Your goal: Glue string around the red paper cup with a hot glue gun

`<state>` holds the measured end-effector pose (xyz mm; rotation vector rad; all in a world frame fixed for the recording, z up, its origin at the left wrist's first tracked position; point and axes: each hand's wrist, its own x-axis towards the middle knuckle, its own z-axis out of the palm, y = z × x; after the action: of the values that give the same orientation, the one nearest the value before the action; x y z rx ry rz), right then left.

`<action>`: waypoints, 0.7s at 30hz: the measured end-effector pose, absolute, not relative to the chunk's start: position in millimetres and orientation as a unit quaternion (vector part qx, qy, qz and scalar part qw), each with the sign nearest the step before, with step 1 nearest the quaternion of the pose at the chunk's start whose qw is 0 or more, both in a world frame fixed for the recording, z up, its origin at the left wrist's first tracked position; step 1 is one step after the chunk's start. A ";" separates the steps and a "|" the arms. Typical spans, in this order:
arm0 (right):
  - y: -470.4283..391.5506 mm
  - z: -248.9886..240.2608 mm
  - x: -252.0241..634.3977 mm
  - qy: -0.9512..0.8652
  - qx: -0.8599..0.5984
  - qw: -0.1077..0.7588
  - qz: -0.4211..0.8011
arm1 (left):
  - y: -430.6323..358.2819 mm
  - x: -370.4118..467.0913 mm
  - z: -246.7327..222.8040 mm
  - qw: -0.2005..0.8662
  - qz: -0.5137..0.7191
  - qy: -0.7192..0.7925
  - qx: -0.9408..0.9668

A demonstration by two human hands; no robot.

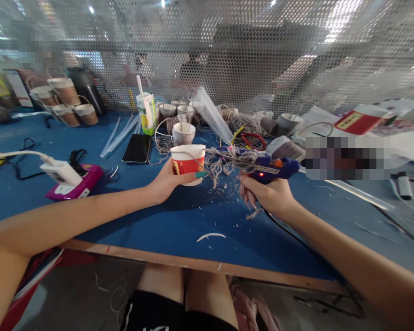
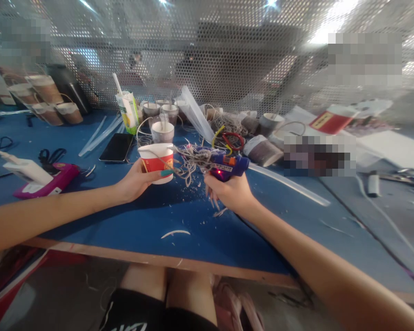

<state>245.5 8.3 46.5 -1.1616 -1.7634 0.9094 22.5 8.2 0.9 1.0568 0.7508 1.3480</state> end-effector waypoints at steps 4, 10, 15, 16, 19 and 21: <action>7.7 47.0 245.7 -0.696 -0.466 0.409 0.362 | 7.3 22.8 1.7 0.596 0.576 0.324 0.457; 9.7 47.0 245.8 -0.697 -0.473 0.407 0.353 | 7.1 22.9 2.5 0.597 0.577 0.329 0.450; 10.9 47.4 245.7 -0.698 -0.471 0.408 0.353 | 7.2 22.4 1.4 0.594 0.577 0.330 0.453; 10.7 47.8 245.6 -0.698 -0.470 0.408 0.354 | 7.1 22.5 1.3 0.594 0.577 0.330 0.453; 9.9 49.1 245.4 -0.695 -0.472 0.410 0.356 | 6.4 22.8 1.3 0.596 0.577 0.330 0.451; 9.9 49.6 245.4 -0.692 -0.475 0.410 0.357 | 6.2 22.8 1.4 0.596 0.576 0.330 0.452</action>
<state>245.4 9.9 49.6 -1.1962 -1.7433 0.8978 22.8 6.2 1.4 1.0492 0.7668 1.3388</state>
